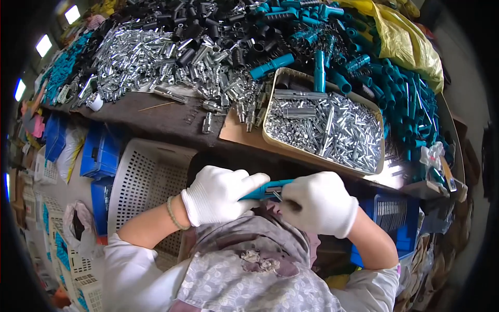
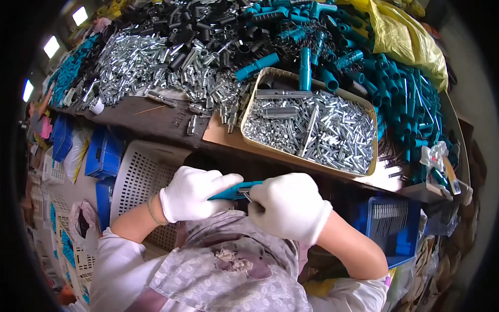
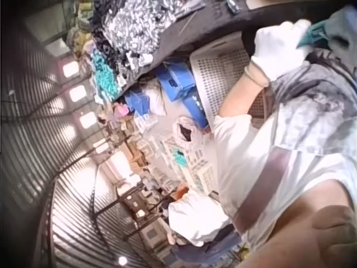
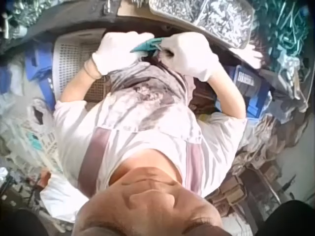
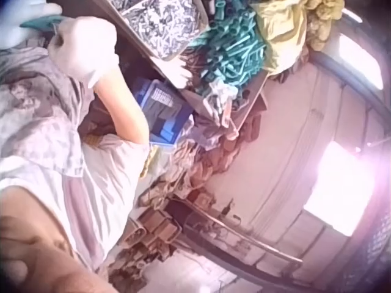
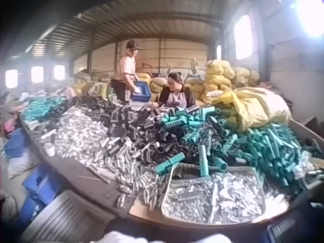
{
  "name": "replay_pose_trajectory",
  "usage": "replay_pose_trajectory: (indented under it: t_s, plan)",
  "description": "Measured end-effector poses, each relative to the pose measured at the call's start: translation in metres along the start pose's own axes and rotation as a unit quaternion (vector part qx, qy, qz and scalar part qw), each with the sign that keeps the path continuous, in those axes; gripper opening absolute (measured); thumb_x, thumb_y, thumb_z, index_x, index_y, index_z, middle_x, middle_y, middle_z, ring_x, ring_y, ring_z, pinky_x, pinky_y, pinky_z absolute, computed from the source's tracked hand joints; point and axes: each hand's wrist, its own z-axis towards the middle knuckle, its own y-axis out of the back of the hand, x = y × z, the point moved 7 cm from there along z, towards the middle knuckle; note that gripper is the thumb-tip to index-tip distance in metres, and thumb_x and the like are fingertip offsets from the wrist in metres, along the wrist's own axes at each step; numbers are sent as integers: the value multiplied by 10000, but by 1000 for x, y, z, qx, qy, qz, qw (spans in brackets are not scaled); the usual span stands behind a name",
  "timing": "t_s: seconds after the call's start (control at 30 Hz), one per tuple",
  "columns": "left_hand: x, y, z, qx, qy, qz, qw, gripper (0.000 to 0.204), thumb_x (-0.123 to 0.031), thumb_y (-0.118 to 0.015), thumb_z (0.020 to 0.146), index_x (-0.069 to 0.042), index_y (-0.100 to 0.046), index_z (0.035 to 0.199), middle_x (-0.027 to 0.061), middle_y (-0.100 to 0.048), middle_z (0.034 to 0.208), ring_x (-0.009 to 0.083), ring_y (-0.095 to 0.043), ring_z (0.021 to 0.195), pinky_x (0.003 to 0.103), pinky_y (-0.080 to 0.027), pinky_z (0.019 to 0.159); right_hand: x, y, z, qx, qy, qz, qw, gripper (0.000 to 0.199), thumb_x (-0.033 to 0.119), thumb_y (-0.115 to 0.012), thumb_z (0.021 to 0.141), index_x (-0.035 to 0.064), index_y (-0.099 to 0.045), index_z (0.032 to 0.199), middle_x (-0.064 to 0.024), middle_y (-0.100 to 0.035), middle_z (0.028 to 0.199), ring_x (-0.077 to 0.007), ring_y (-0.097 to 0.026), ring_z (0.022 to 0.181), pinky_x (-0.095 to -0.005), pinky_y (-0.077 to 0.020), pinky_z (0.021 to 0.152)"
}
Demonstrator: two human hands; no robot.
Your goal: Assembling plastic and metal components to form manual tool handles.
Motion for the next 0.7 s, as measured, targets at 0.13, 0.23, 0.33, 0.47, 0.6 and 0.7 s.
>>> replay_pose_trajectory:
  t_s: [0.13, 0.23, 0.33, 0.47, 0.6, 0.7]
  plan:
    - [-2, -9, 0, 7, 11, 21, 1000, 433, -313, -739, 769, -126, -636, 1146, 66, -582, 716, 262, -633, 602, 388, -494, 520, -5, -24, 11, 76, -41, -65, 994, 216, 232, -584, 780, 68, -678, 675, -143, -618, 588, -346, -637, 572, -444, -523, 574]
    - [2, -17, -1, 28, 23, 29, 999, 422, -326, -716, 790, -127, -634, 1153, 74, -588, 728, 270, -640, 618, 393, -500, 527, -10, -35, 18, 136, -77, -63, 986, 234, 274, -598, 780, 80, -702, 701, -149, -632, 620, -354, -647, 616, -448, -527, 609]
    - [3, -24, -4, 39, 23, 29, 999, 411, -338, -694, 813, -129, -630, 1160, 81, -590, 728, 279, -640, 609, 401, -502, 521, -16, -42, 22, 165, -91, -52, 981, 232, 298, -620, 766, 92, -717, 720, -152, -633, 630, -363, -643, 625, -445, -527, 611]
    - [0, -26, -5, 50, 28, 28, 998, 405, -339, -688, 824, -130, -625, 1165, 91, -585, 720, 289, -638, 595, 412, -502, 512, -16, -41, 26, 206, -119, -42, 971, 245, 309, -621, 759, 90, -728, 735, -159, -648, 655, -367, -653, 653, -446, -534, 633]
    - [5, -25, -5, 46, 31, 31, 998, 404, -347, -685, 830, -127, -623, 1163, 95, -596, 725, 289, -640, 589, 416, -507, 513, -9, -45, 25, 188, -138, -119, 965, 262, 307, -633, 759, 61, -721, 736, -144, -673, 726, -335, -672, 728, -436, -537, 676]
    - [9, -28, -5, 32, 26, 35, 999, 411, -367, -706, 804, -123, -645, 1128, 81, -601, 719, 274, -639, 589, 397, -504, 513, 11, -37, 28, 68, -22, -203, 977, 255, 286, -659, 746, 36, -705, 726, -133, -602, 870, -318, -595, 872, -432, -497, 762]
